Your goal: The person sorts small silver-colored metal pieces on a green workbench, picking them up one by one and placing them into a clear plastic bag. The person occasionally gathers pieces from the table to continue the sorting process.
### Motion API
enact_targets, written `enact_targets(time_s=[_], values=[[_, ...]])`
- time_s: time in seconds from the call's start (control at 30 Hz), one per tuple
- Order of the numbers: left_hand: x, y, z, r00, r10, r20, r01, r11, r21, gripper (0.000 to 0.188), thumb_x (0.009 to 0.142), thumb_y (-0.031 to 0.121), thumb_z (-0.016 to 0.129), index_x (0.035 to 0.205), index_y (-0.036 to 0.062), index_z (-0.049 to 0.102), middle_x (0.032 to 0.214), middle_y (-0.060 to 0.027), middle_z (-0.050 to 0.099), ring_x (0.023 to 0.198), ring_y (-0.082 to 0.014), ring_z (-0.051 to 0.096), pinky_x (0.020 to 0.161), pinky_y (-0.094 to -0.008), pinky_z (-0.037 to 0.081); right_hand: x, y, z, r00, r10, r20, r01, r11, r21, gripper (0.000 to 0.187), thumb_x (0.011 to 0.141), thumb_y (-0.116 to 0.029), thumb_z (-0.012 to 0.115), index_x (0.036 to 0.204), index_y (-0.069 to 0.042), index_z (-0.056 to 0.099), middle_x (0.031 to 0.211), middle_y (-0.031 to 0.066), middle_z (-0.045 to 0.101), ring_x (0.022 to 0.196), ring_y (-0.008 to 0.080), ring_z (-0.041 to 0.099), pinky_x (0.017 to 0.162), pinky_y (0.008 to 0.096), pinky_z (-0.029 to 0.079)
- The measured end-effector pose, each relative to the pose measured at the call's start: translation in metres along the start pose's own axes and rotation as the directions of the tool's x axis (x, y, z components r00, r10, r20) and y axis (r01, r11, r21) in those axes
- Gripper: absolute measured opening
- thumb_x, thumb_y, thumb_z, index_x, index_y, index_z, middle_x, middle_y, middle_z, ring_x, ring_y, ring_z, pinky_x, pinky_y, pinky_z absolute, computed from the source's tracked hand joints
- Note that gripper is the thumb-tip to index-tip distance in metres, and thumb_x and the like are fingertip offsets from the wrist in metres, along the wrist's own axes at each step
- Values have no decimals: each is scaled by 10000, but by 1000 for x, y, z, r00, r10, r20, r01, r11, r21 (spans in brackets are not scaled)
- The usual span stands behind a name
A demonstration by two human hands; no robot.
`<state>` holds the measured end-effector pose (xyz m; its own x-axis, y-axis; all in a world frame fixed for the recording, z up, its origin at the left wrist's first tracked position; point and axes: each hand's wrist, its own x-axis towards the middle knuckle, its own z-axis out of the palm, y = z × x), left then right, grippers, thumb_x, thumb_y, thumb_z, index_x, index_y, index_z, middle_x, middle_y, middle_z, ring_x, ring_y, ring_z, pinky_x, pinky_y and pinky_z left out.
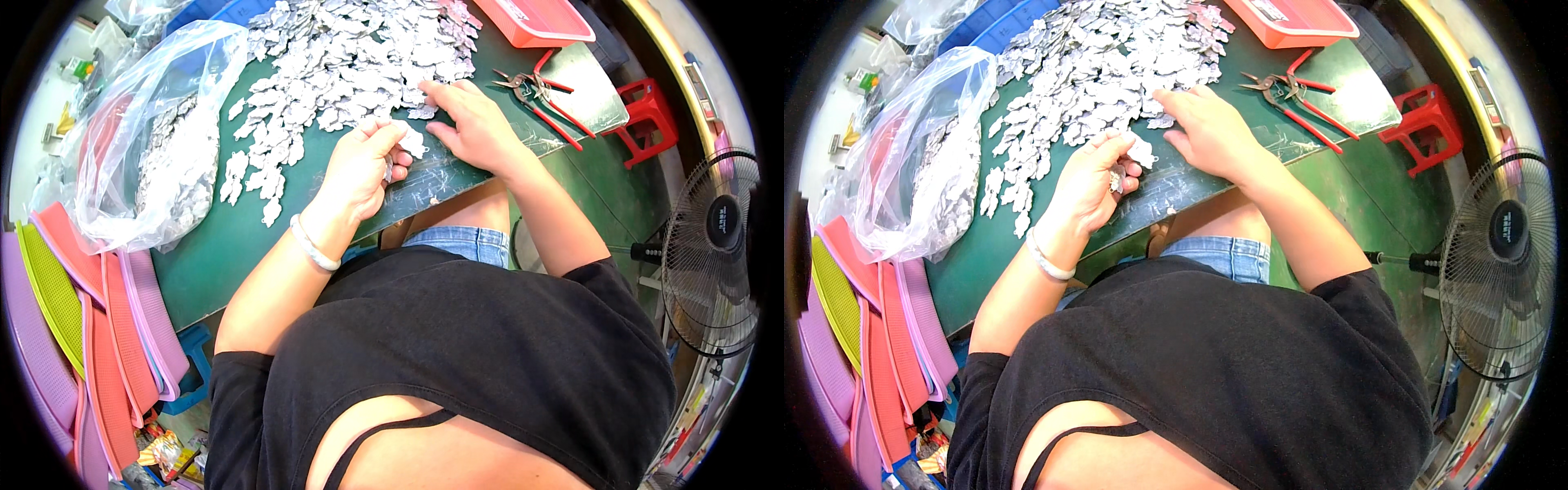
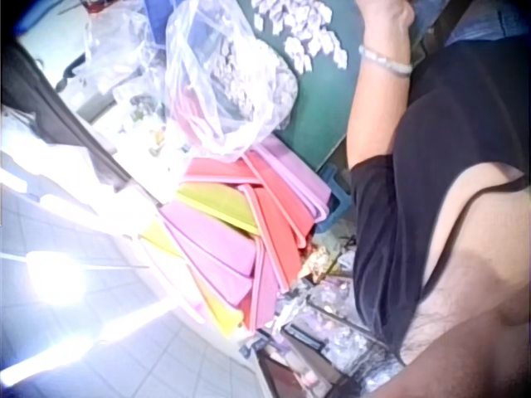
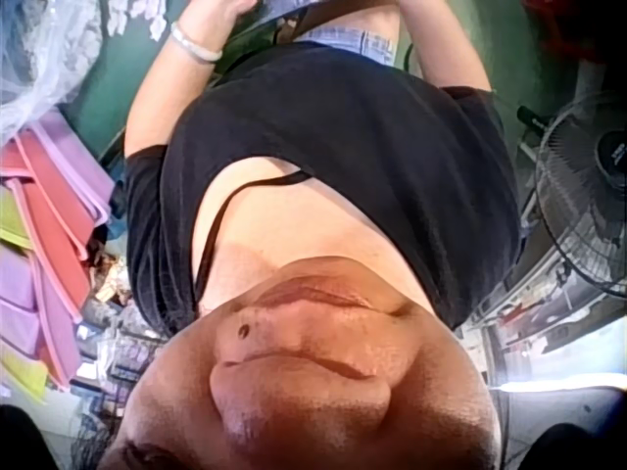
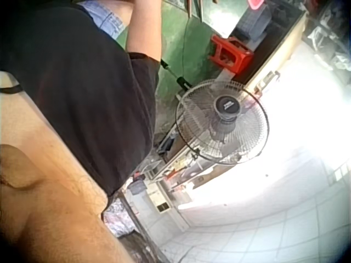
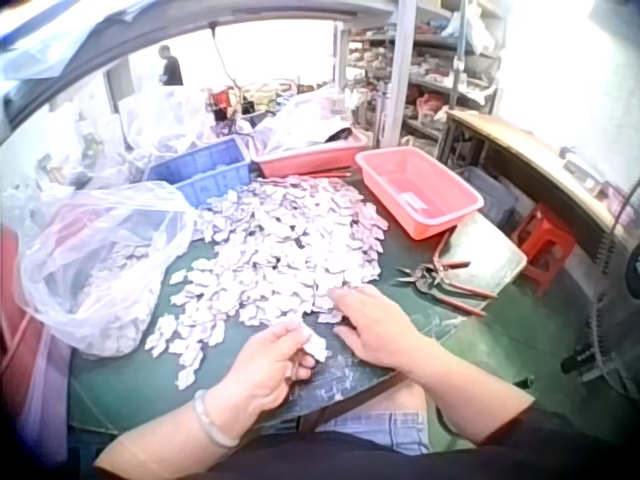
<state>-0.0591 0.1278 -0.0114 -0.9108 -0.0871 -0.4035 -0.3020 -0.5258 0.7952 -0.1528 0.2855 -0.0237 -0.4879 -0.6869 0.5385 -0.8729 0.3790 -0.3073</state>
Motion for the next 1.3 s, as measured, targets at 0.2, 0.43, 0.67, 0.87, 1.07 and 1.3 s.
enact_targets(time_s=[0.2, 0.43, 0.67, 0.87, 1.07, 1.3], values=[[-5, 6, 0, 996, -64, -68, 60, 996, -64, 133, 836, 153, 494, 888, 34, 524, 777, -79, 575, 649, -157, 563, 544, -269, 486, 2, 4, 7, 997, -72, -15, 71, 996, -51, 403, 677, -39, 609, 1068, -9, 518, 750, 101, 571, 765, 267, 532, 658, 344, 448], [-5, 6, -2, 998, -58, -35, 55, 995, -79, 147, 836, 134, 522, 949, 40, 516, 800, -90, 576, 657, -164, 566, 567, -275, 494, -1, -7, -2, 949, 303, 81, -308, 850, 427, 399, 758, 2, 572, 1145, 28, 476, 796, 75, 618, 711, 117, 576, 661, 238, 450], [-1, 4, -4, 1000, 10, 13, -10, 1000, -11, 142, 821, 148, 589, 922, 60, 541, 766, -45, 583, 610, -123, 545, 533, -221, 456, 12, -9, -5, 917, 353, 185, -384, 658, 647, 396, 753, -21, 570, 1142, -17, 493, 807, 77, 631, 719, 147, 583, 675, 235, 448], [-4, 8, -2, 999, -29, -31, 27, 998, -64, 69, 834, 95, 528, 882, 46, 529, 769, -66, 583, 643, -148, 577, 547, -249, 487, 22, 1, 12, 999, 32, -40, -35, 997, -75, 473, 709, -74, 622, 1155, -63, 466, 845, 94, 570, 801, 273, 555, 693, 352, 453], [-5, 10, -6, 999, 17, -31, -19, 998, -64, 145, 824, 37, 465, 965, 23, 492, 795, -92, 577, 655, -164, 581, 561, -262, 495, 19, 12, 20, 997, 0, -81, -4, 999, -48, 464, 706, -31, 608, 1146, -37, 463, 790, 108, 561, 713, 266, 560, 648, 334, 461], [-2, 8, -7, 1000, 11, 4, -10, 996, -85, 203, 814, 55, 514, 1016, 45, 492, 793, -69, 566, 661, -146, 561, 565, -250, 472, 15, 6, 3, 877, 446, 177, -444, 614, 652, 404, 748, -40, 574, 1127, 50, 469, 726, 58, 605, 617, 116, 572, 550, 244, 454]])
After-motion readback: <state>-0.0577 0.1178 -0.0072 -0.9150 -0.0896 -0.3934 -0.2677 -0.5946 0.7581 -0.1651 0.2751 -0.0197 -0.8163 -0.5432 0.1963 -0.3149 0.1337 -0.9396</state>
